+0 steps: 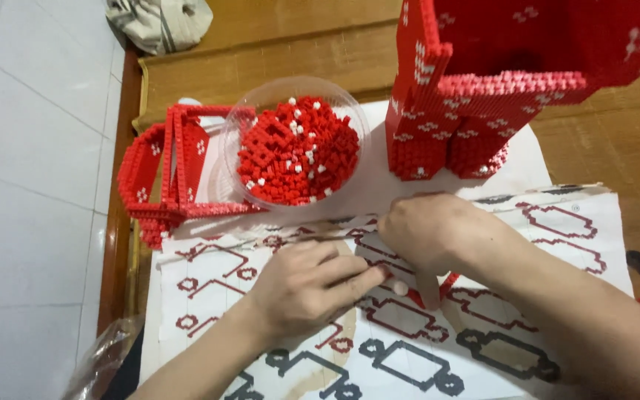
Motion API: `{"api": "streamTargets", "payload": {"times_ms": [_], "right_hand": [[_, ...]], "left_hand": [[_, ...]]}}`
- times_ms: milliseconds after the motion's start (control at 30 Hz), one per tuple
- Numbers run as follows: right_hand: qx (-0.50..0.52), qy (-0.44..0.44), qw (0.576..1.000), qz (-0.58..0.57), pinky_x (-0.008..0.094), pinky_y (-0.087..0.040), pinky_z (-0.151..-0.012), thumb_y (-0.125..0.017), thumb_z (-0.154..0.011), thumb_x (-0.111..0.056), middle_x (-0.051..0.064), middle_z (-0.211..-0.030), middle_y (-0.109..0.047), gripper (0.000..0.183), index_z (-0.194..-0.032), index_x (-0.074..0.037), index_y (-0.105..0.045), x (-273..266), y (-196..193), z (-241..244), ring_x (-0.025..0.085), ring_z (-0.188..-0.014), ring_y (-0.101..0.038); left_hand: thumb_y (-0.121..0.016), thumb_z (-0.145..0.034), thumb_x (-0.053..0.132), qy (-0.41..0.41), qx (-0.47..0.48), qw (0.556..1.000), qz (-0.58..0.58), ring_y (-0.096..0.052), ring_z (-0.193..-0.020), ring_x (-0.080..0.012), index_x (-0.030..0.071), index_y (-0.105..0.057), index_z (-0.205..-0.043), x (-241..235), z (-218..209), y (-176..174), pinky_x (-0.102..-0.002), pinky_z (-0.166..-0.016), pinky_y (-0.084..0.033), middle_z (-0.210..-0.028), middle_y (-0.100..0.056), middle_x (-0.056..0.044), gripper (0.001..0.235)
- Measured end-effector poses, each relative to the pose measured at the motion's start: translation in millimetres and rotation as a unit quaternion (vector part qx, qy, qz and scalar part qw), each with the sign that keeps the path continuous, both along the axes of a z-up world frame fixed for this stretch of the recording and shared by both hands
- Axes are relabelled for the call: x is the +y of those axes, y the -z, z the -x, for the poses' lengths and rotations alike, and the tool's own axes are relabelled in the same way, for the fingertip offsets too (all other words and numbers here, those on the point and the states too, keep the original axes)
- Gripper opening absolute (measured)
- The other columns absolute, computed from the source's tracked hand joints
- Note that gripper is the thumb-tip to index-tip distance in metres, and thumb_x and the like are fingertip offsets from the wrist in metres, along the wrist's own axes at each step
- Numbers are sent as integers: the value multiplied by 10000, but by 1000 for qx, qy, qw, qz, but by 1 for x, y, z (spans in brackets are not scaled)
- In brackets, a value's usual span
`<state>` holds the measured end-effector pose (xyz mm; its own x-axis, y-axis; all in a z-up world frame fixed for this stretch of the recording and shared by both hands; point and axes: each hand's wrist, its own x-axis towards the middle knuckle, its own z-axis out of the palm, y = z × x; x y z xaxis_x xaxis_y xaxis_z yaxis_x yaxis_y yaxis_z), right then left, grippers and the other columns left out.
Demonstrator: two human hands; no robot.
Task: The person assembles small red and white plastic bricks into a long strip, following a printed pattern on the table. They repeatedly pick bricks from a clear container, connect them by hand, and occasionally use a small wooden mallet to tap the strip. A partially built red brick structure sits nearby.
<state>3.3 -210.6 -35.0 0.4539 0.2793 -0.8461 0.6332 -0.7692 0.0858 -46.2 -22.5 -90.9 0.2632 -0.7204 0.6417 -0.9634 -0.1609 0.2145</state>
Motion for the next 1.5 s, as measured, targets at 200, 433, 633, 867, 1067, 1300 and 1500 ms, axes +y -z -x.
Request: {"api": "streamTargets", "payload": {"times_ms": [200,433,633,867,1067,1300,1500], "right_hand": [[7,-15,1000,-13,330,-579,-724,-1007,-535,-466,33,-986,-753,648,-1002,-95,-751,2,-2,-2,198,-875,-719],[20,-1,999,-33,311,-530,-664,-982,-591,-446,-7,-876,-720,499,-875,-144,-705,-6,-1,0,169,-815,-658],[22,26,997,-73,292,-522,-634,-990,-600,-435,26,-821,-724,476,-894,-143,-757,-12,-5,2,169,-777,-674],[33,15,997,-66,300,-543,-646,-994,-590,-412,27,-821,-729,498,-877,-91,-743,-11,-2,-1,183,-775,-682],[35,-16,997,-70,267,-533,-632,-978,-611,-428,-7,-771,-736,467,-820,-98,-723,-10,1,2,154,-715,-685],[48,56,995,-60,149,-600,-555,-841,-858,-432,-35,-846,-744,394,-1012,-108,-678,-11,-14,11,60,-653,-684],[-43,-53,995,-75,440,-630,-689,-932,-608,-644,91,-929,-733,852,-1127,-52,-609,-24,17,10,345,-876,-757]], "left_hand": [[-519,-1030,-45,-19,-13,999,-43,-540,-719,-262,-28,-670,-1130,1,1,1,-385,-595,-465,-1014,-674,-137,182],[-678,-999,125,-46,54,996,56,-758,-1035,-361,-79,-660,-1189,0,2,10,-452,-912,-655,-1159,-729,-243,280],[-678,-1038,33,-33,88,992,79,-657,-788,-232,42,-635,-1341,-15,13,10,-360,-683,-570,-1055,-722,-126,306],[-668,-1030,126,-102,-11,994,-26,-533,-613,-181,71,-677,-1029,-18,15,-1,-323,-455,-408,-858,-659,-39,55],[-618,-1043,181,-95,2,994,-45,-574,-625,-181,75,-690,-980,-19,15,1,-322,-476,-462,-868,-696,-43,143],[-648,-1062,188,-66,-43,997,-26,-511,-609,-147,94,-676,-972,-22,13,20,-270,-456,-380,-846,-708,-42,133],[-610,-1051,180,81,-2,996,-27,-623,-896,-260,142,-720,-1039,-6,5,17,-454,-813,-456,-966,-725,-41,117]]}}
